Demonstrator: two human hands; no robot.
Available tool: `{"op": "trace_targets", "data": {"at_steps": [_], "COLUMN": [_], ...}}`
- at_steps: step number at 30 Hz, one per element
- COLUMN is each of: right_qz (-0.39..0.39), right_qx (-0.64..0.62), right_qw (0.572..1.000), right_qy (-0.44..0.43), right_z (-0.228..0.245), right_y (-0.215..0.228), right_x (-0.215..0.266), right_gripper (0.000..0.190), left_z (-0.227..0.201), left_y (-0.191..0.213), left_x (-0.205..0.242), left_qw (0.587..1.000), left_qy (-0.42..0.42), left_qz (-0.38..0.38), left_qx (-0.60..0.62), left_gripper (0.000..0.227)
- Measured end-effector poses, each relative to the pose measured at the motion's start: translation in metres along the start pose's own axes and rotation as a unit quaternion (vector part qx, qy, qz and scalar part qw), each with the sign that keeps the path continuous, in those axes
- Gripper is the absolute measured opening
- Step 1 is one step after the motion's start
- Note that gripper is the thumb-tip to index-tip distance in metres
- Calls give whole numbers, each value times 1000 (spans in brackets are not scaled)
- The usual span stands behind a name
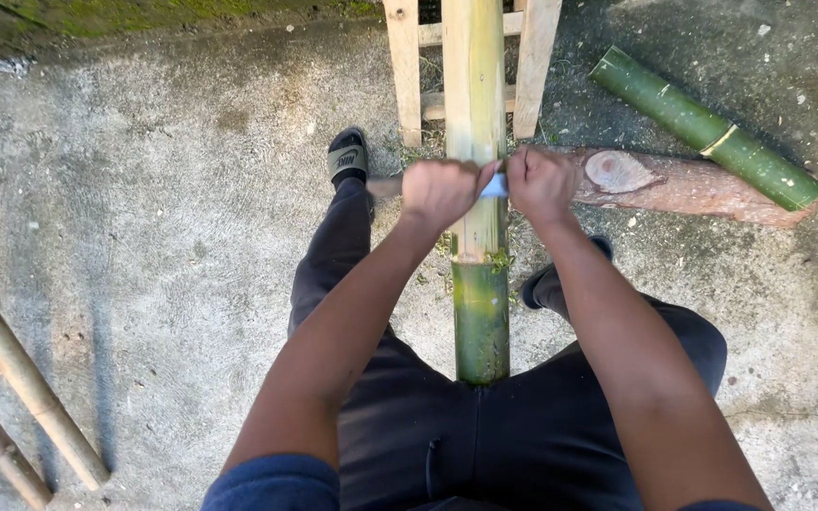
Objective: Shaving the surface of a bamboo stalk using a knife.
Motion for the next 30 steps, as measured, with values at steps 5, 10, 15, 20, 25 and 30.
{"op": "trace_targets", "data": {"at_steps": [5, 10, 15, 20, 25, 30], "right_qz": [-62, -19, -15, -40, -50, -23], "right_qx": [-2, -36, -53, -60, -65, -71], "right_qw": [998, 999, 998, 997, 996, 996], "right_qy": [20, -34, 1, 8, 19, -44], "right_z": [-9, -17, -1, 0, -3, -20], "right_y": [-19, -19, -2, -4, -3, -13], "right_x": [-34, -5, 11, -9, 12, 26], "right_gripper": [36, 40, 40, 39, 32, 43], "left_z": [11, -3, -10, -5, -11, -17], "left_y": [9, 11, 19, 11, 14, 12], "left_x": [-42, -17, 6, -16, 2, 9], "left_qw": [1000, 999, 999, 999, 999, 998], "left_qy": [15, -16, -34, -37, -40, -52], "left_qz": [-9, 15, 35, -3, 18, 35], "left_qx": [-26, -36, -12, -29, -31, -17], "left_gripper": [65, 66, 66, 63, 63, 67]}}
Point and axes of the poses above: each hand's wrist, its own x-axis away from the middle knuckle, its own y-axis out of the back of the hand, z = x × y, the point moved 7 cm from there along -x, towards the middle knuckle, and after that the axes turned 1 degree about x, right-handed, at the moved point
